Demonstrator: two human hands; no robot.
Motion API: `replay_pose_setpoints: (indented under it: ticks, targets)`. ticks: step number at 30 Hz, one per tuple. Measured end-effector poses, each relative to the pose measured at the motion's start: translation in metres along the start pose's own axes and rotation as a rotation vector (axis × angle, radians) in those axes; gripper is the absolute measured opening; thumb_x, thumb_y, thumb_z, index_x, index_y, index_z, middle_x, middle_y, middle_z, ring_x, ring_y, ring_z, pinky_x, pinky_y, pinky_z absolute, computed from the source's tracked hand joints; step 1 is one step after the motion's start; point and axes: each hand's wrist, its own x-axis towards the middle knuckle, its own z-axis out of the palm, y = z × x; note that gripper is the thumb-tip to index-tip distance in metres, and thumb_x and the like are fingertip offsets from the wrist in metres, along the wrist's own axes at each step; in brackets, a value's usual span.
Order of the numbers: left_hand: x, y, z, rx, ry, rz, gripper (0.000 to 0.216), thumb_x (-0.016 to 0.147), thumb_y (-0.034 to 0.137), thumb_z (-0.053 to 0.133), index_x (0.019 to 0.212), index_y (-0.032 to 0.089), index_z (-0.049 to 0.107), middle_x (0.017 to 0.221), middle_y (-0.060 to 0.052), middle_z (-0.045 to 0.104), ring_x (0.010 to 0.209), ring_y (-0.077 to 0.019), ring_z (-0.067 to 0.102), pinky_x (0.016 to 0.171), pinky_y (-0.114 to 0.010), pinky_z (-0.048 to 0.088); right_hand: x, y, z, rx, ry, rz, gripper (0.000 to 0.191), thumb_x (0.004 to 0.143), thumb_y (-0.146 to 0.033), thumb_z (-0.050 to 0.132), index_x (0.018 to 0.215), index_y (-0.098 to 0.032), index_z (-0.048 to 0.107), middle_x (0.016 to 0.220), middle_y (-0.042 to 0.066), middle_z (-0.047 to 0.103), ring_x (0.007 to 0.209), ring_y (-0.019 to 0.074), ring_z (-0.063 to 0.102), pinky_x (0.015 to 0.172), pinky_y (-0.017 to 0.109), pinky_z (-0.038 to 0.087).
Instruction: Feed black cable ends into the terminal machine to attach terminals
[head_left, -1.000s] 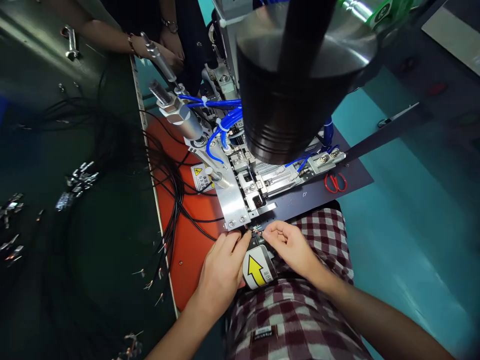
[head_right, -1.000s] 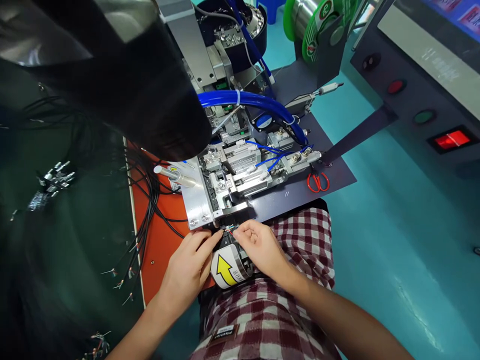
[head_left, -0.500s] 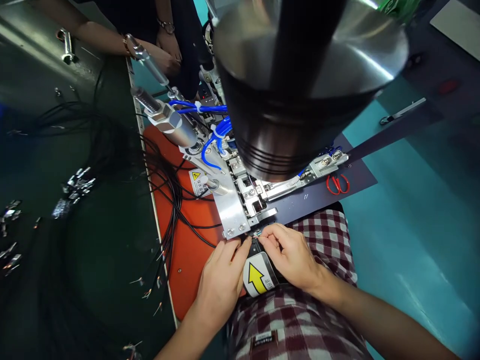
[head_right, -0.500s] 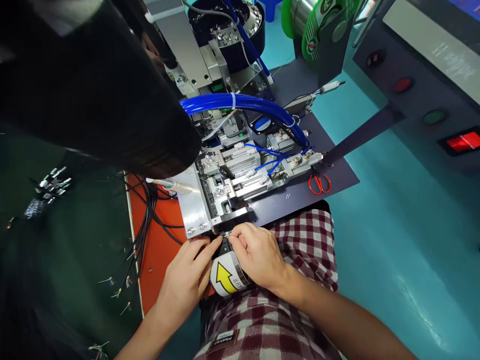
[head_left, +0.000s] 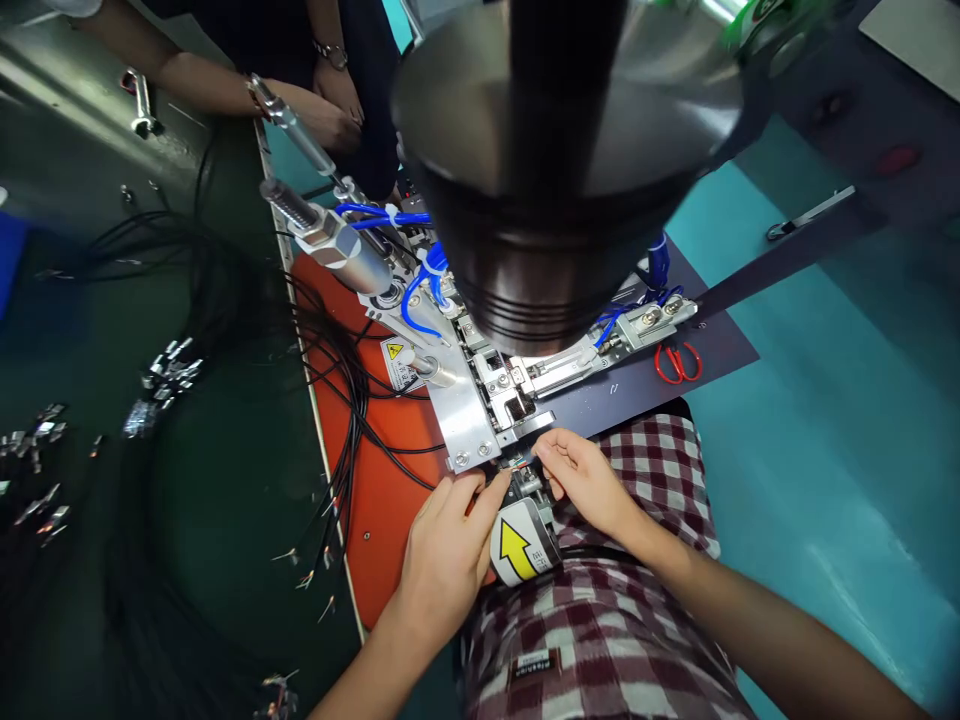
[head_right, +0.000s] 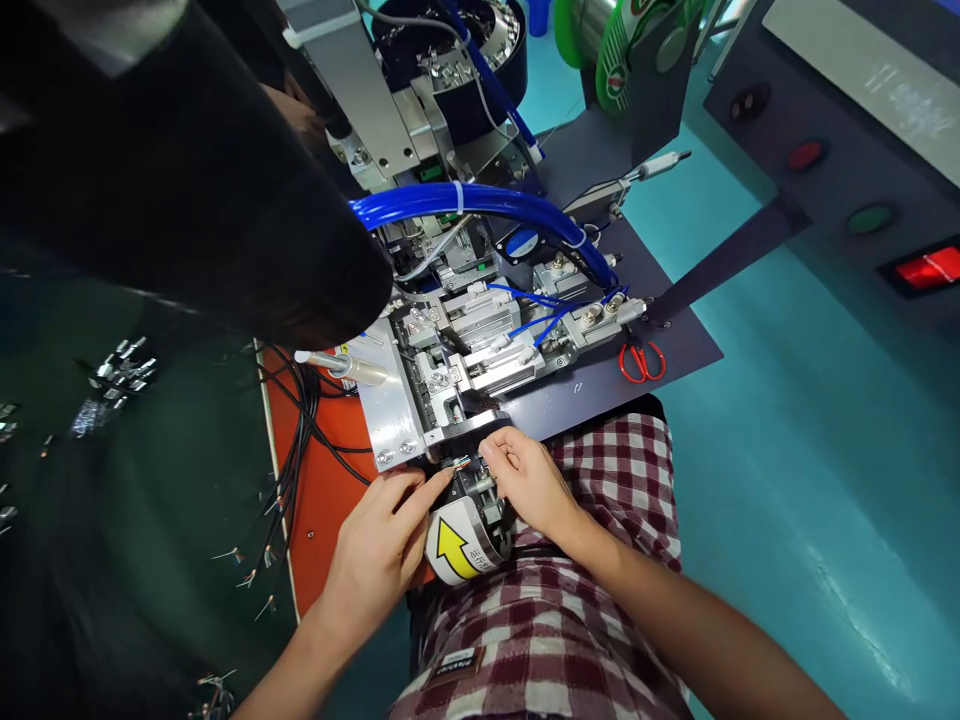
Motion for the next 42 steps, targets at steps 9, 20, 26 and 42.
replay_pose_setpoints:
  ticks: [9,20,26,42]
  targets:
    - [0.003,0.004,0.002,0.023,0.015,-0.019,0.033,0.091,0.012,0.04,0.118,0.013,0.059,0.089,-0.009,0.06,0.078,-0.0207,0.052,0.066,-0.03,0.047,0.006,-0.005,0.017,-0.013,-0.047,-0.055,0.026,0.092,-0.042,0.049,0.079,-0.019,0.05,0.059,-0.006,0.043,0.049,0.0091,0.04,0.046,0.023,0.031]
    - [-0.005,-0.003,0.01,-0.171,0.127,-0.109,0.03,0.091,0.011,0.042,0.113,0.018,0.061,0.096,-0.009,0.057,0.091,-0.0198,0.055,0.077,-0.032,0.051,0.011,0.004,0.025,0.246,-0.033,-0.069,0.036,0.082,-0.051,0.058,0.071,-0.021,0.044,0.051,-0.009,0.033,0.045,0.0074,0.024,0.042,0.024,0.017]
    - [-0.051,-0.026,0.012,-0.04,0.255,-0.108,0.041,0.091,0.007,0.042,0.127,0.022,0.051,0.122,-0.01,0.057,0.113,-0.0226,0.053,0.096,-0.042,0.047,0.015,0.006,0.022,0.245,-0.071,-0.103,0.039,0.08,-0.055,0.058,0.069,-0.021,0.042,0.051,-0.009,0.035,0.043,0.0067,0.025,0.043,0.023,0.018]
    - [-0.059,-0.022,0.023,0.172,0.21,-0.149,0.049,0.091,0.009,0.04,0.139,0.019,0.041,0.132,-0.011,0.056,0.125,-0.0242,0.05,0.101,-0.041,0.048,0.008,0.011,0.006,0.19,0.061,-0.069,0.048,0.08,-0.065,0.053,0.077,-0.018,0.053,0.059,-0.005,0.049,0.047,0.009,0.039,0.05,0.025,0.031]
